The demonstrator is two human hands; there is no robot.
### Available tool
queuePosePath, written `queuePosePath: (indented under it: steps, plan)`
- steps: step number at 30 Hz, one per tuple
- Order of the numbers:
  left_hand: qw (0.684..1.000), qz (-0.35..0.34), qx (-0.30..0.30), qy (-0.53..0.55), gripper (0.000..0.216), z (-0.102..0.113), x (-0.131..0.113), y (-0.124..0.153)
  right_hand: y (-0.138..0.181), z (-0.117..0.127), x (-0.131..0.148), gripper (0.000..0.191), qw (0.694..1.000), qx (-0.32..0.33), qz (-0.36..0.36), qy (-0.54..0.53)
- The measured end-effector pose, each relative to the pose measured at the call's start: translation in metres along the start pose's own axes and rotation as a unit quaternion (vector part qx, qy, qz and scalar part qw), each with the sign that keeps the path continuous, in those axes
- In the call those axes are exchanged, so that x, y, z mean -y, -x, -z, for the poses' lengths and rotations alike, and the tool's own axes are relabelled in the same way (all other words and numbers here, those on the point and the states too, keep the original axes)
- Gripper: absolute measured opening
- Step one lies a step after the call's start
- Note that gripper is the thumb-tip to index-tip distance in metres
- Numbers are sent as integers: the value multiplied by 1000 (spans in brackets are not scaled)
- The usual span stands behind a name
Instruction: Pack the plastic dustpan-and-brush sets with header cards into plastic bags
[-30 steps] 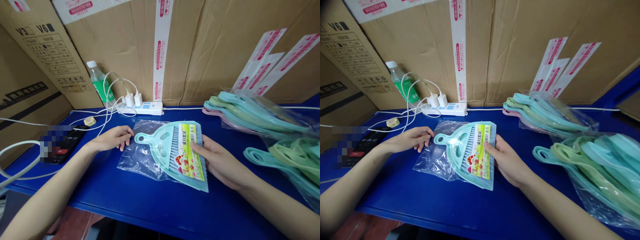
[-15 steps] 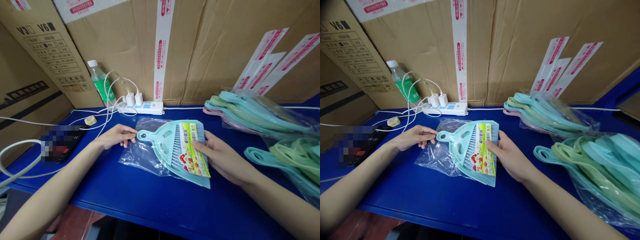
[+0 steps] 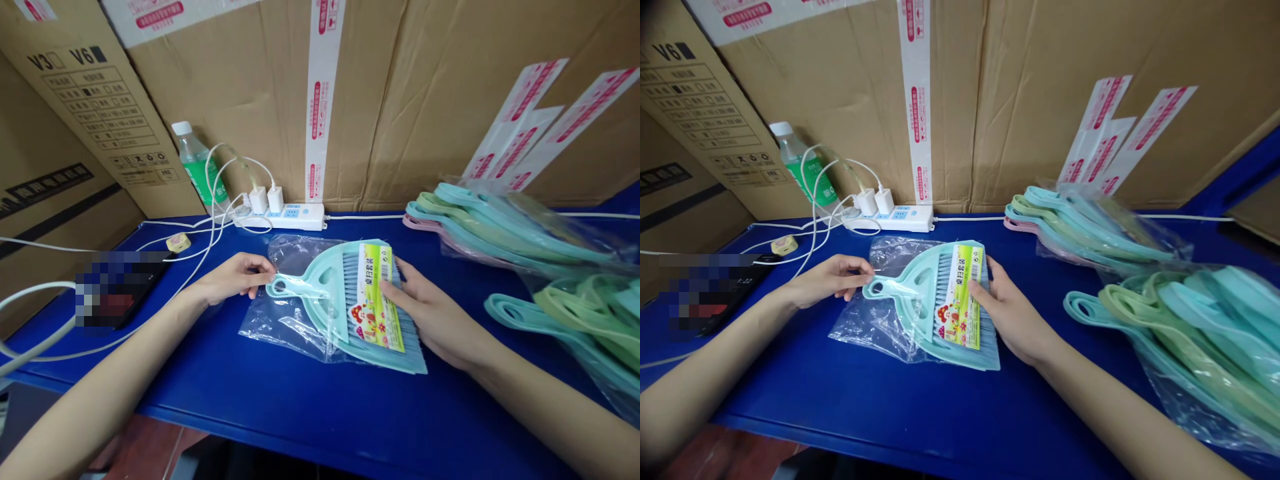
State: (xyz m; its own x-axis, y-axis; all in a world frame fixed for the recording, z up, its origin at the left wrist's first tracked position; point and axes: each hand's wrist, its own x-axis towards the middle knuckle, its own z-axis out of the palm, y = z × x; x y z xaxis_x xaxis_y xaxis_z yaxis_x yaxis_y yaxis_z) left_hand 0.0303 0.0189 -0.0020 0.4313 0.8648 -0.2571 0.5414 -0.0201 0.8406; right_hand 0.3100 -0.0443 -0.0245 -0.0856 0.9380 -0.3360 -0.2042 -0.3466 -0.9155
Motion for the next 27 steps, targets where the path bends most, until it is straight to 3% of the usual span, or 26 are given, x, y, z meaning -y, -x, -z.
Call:
queuePosePath:
  steps: [9, 17, 22, 27]
  plan:
    - [995, -80, -15, -56, 17, -4, 1, 1, 1, 2, 0, 61, 1000, -5, -7, 22]
    - [993, -88, -28, -68, 22, 1, 3, 3, -4, 7, -2, 47, 1000, 16, -2, 21]
    - [992, -85, -38, -84, 22, 6, -2, 6, -4, 11, 1, 63, 996, -6, -12, 83]
    - [986, -55, -42, -154, 24, 15, -6, 7, -4, 17, 1, 77, 990, 28, 33, 134]
